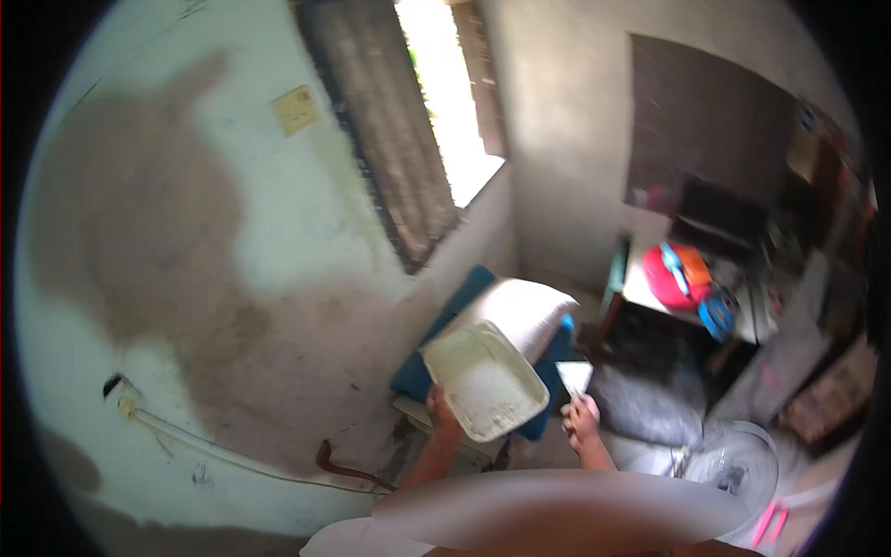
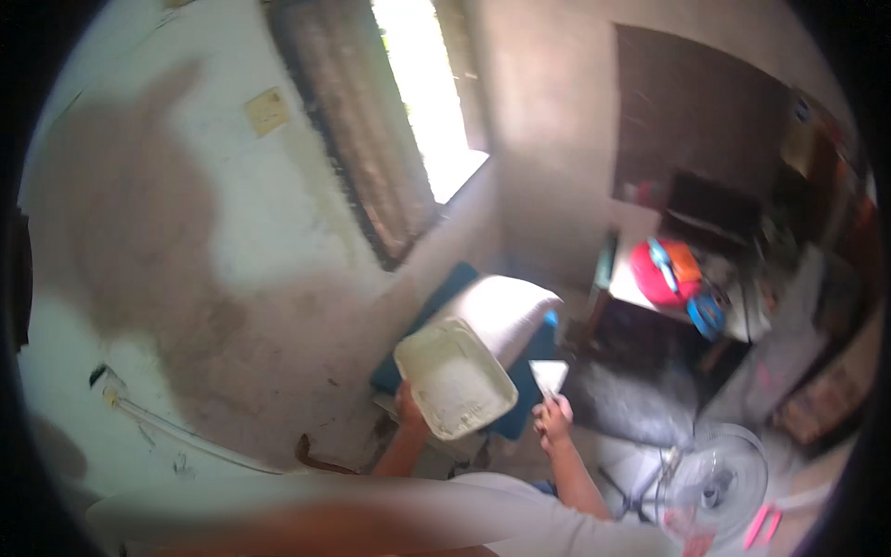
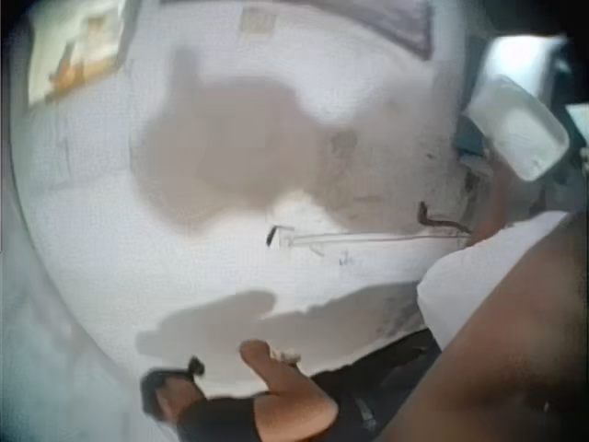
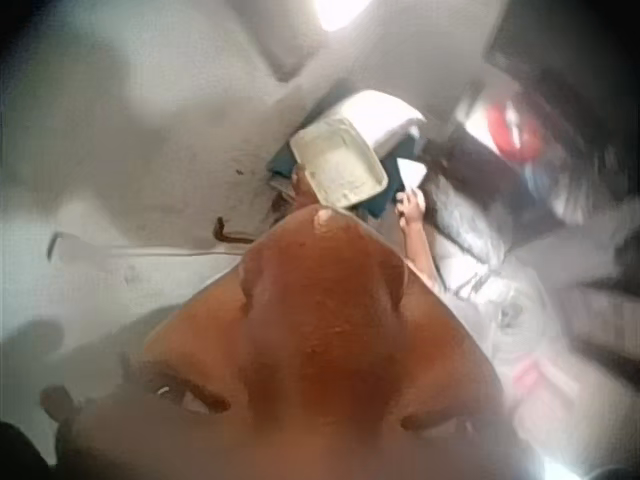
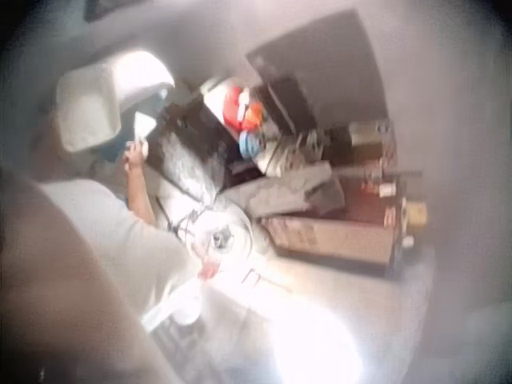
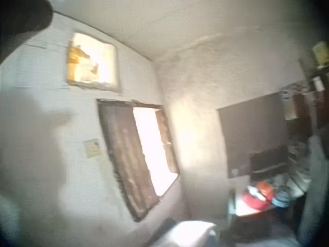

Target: The person applies plaster or joint compound to a damaged section of a wall near a window using a putty knife.

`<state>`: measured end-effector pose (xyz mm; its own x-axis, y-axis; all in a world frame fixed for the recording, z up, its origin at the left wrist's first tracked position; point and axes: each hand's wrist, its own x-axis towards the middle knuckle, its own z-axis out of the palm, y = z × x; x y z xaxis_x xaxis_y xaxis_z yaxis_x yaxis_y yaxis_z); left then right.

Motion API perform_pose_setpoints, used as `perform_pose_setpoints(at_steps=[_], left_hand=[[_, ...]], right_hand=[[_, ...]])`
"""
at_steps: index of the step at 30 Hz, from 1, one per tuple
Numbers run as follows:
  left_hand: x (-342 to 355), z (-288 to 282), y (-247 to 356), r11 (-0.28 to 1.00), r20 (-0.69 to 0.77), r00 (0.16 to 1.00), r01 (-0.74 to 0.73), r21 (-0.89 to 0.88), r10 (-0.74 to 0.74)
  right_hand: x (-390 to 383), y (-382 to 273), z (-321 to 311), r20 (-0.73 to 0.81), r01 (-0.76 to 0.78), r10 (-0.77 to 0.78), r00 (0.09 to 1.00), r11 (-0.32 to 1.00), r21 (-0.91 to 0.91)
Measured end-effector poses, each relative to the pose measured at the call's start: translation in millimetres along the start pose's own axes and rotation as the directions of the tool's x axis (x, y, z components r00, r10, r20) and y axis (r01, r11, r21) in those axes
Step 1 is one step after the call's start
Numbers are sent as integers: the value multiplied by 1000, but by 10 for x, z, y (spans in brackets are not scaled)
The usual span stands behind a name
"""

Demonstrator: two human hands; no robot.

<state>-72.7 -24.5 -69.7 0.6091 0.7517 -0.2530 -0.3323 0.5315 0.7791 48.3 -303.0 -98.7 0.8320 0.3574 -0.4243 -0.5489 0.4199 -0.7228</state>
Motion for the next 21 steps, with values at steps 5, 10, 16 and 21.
perform_pose_setpoints(at_steps=[5,10,16,21], left_hand=[[-141,-37,-103,975,188,977,131,-182,-96],[-145,-35,-241,959,295,936,241,-148,-190],[0,-21,-287,945,479,834,326,-25,-276],[-43,357,-156,871,629,652,484,83,-422]], right_hand=[[-377,-83,-72,-17,45,-47,999,996,-78],[-679,104,-297,-42,63,-74,996,970,-236],[-836,686,-548,-143,135,-186,972,941,-310],[-1074,1090,-738,-233,323,-443,866,850,-416]])
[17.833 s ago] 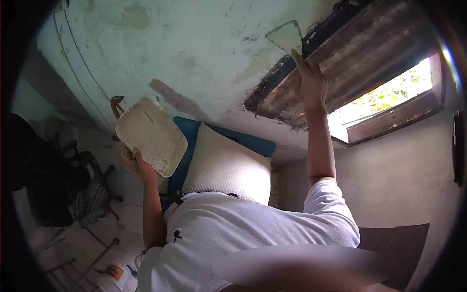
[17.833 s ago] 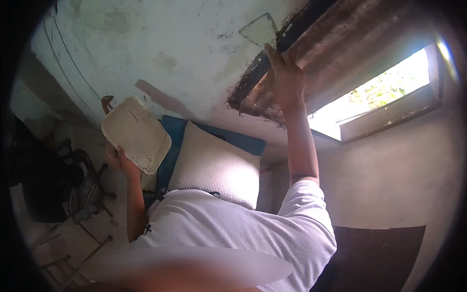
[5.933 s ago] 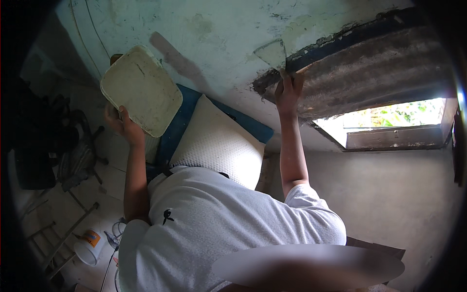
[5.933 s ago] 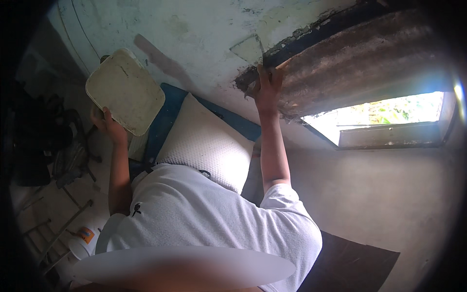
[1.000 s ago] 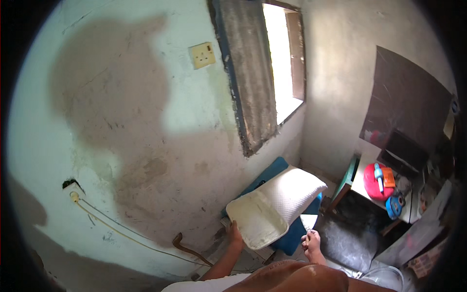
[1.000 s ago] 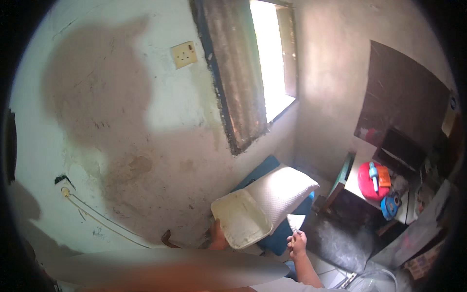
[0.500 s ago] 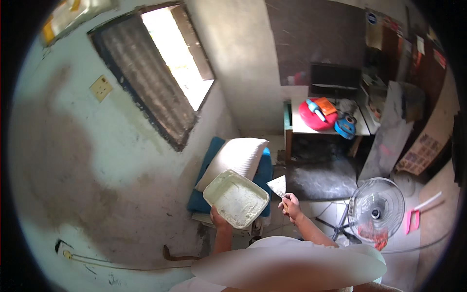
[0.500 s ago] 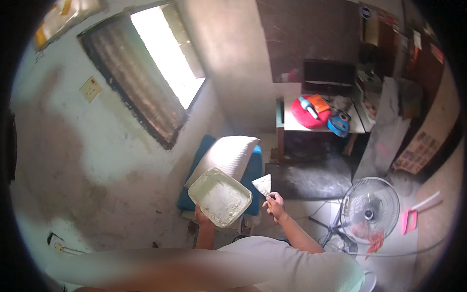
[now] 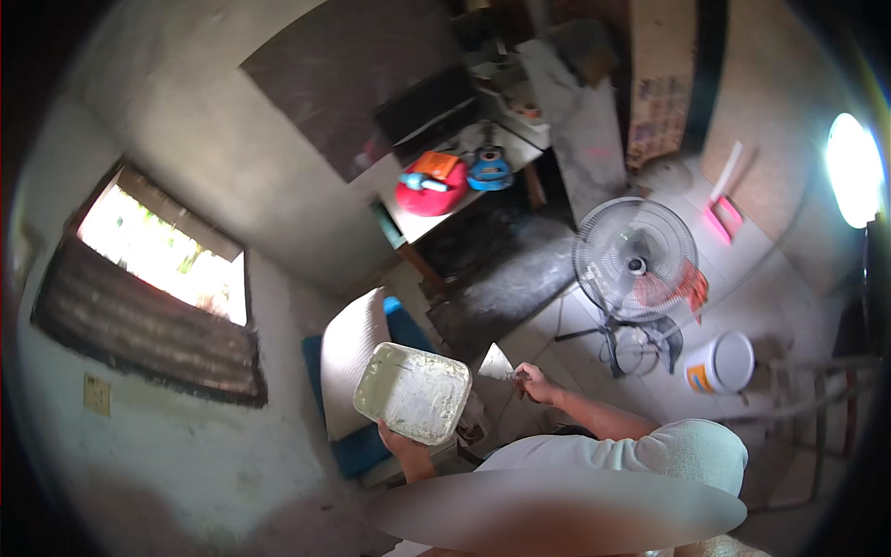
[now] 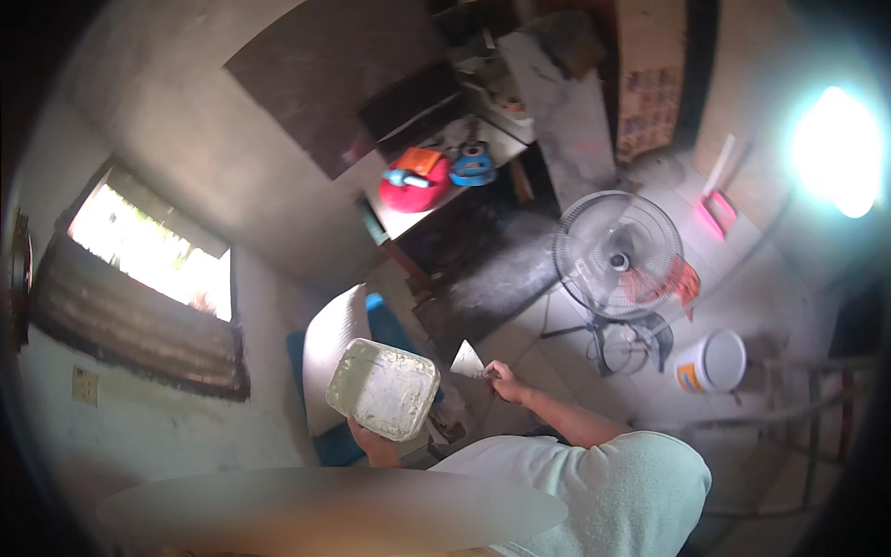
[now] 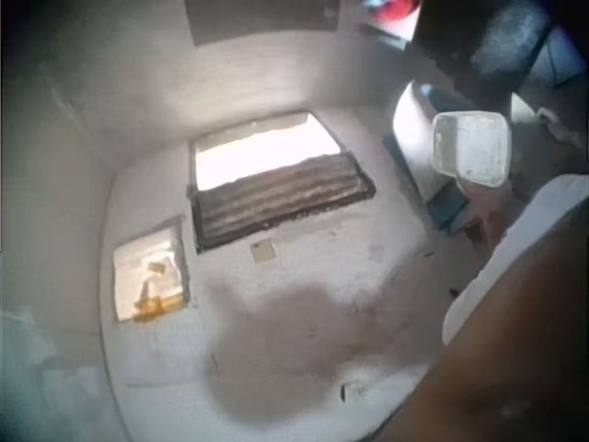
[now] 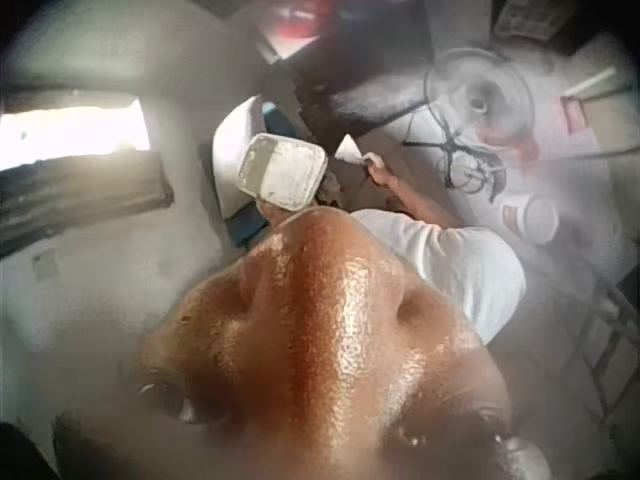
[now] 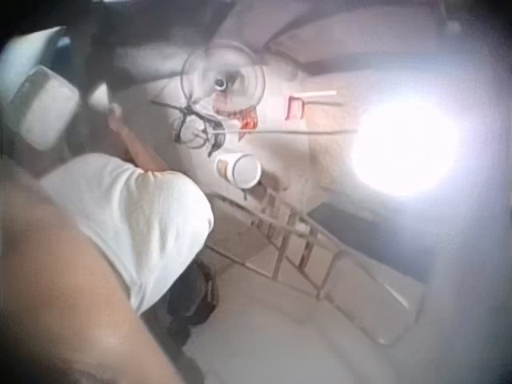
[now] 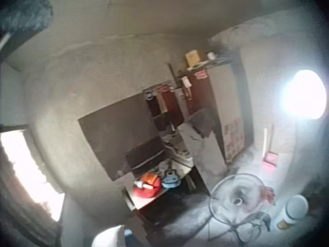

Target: The person applies plaster or joint compound to a damaged section of a wall near a window using a putty knife.

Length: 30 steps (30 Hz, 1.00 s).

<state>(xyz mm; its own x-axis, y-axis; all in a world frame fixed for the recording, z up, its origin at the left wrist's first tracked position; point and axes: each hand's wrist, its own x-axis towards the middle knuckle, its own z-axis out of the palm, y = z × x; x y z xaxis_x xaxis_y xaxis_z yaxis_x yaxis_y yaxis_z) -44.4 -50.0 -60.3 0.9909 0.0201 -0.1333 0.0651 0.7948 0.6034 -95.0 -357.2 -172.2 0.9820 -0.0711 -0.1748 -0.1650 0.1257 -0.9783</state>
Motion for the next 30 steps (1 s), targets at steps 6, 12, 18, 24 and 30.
perform_pose_setpoints(at_steps=[6,12,18,24,30], left_hand=[[267,290,240,946,40,966,240,219,-255],[395,865,287,736,81,856,388,555,-511],[890,841,165,620,247,649,439,650,-719],[835,914,-162,528,330,435,495,690,-838],[460,1156,-660,416,364,206,525,742,-908]], right_hand=[[-772,-112,129,-259,-152,189,947,976,155],[-1434,-41,538,-724,-18,194,662,970,243],[-1837,-338,1147,-868,54,305,391,934,353],[-2418,-204,1655,-893,224,427,145,865,450],[-2901,-68,1759,-875,466,479,-69,791,396]])
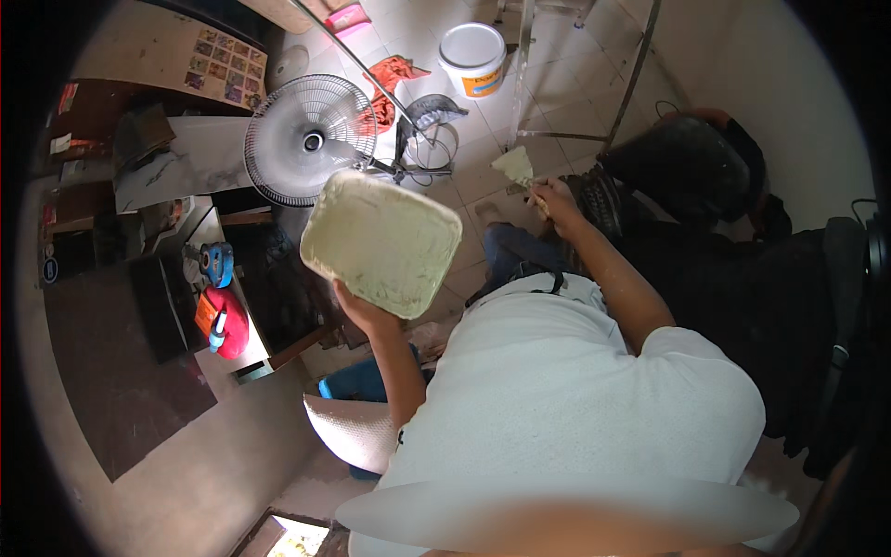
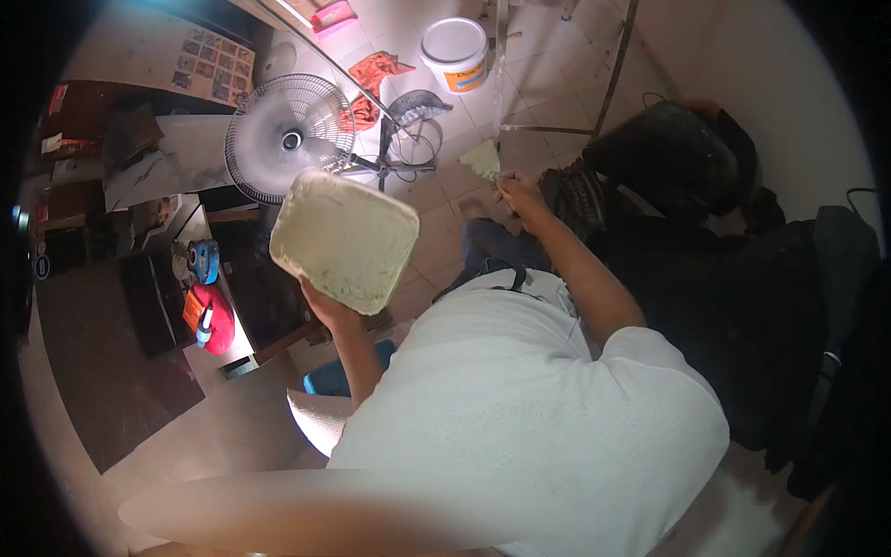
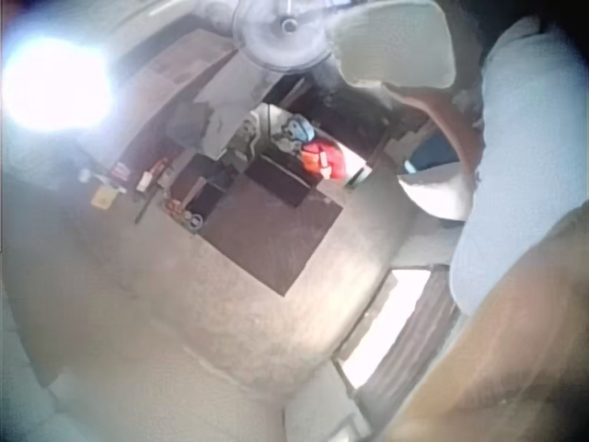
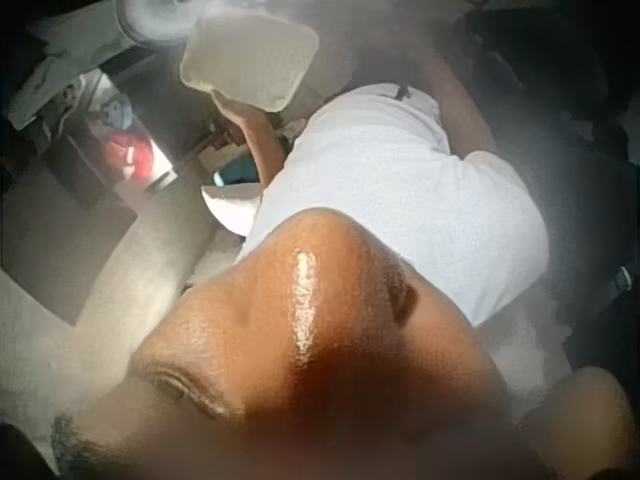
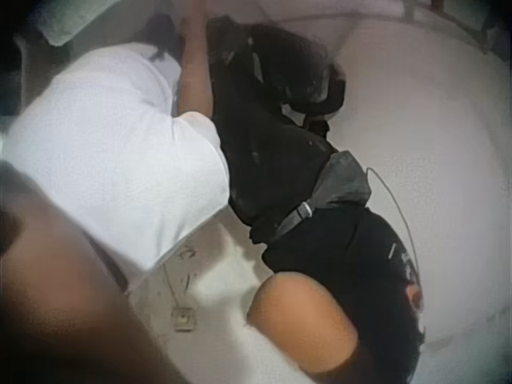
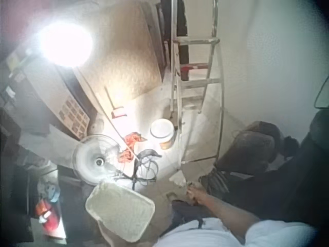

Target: The person applies plaster or joint compound to a damaged section of a wall near a window using a putty knife.

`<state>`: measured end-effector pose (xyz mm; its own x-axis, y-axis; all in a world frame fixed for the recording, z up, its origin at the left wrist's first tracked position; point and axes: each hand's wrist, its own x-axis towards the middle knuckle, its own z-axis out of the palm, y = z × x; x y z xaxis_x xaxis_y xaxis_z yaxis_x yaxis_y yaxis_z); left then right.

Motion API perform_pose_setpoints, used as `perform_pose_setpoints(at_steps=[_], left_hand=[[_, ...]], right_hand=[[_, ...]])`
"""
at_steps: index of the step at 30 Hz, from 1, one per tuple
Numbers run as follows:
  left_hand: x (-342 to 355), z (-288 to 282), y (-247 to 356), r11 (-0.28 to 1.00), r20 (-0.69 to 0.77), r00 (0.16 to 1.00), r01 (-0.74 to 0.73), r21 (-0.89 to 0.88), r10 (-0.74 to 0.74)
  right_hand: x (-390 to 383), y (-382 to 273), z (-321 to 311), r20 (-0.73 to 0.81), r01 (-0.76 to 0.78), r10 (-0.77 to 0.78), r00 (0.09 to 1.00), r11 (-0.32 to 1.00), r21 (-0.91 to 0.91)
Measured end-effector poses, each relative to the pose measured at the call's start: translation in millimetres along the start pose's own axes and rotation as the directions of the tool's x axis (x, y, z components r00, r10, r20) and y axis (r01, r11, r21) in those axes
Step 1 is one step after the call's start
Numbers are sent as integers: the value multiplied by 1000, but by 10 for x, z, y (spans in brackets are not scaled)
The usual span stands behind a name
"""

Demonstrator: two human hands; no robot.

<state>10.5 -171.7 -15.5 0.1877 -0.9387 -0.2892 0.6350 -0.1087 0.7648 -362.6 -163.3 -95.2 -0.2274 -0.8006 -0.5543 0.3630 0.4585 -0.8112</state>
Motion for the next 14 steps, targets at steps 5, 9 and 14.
perform_pose_setpoints(at_steps=[5,9,14], left_hand=[[490,798,-307,995,131,988,78,58,-85],[1011,1352,-601,988,219,967,107,109,-129],[1646,2320,-890,977,130,985,85,197,-112]], right_hand=[[97,-299,-246,-97,97,-83,992,984,150],[287,-517,-351,-177,137,-100,979,969,206],[895,-753,-543,-277,211,-153,949,958,195]])
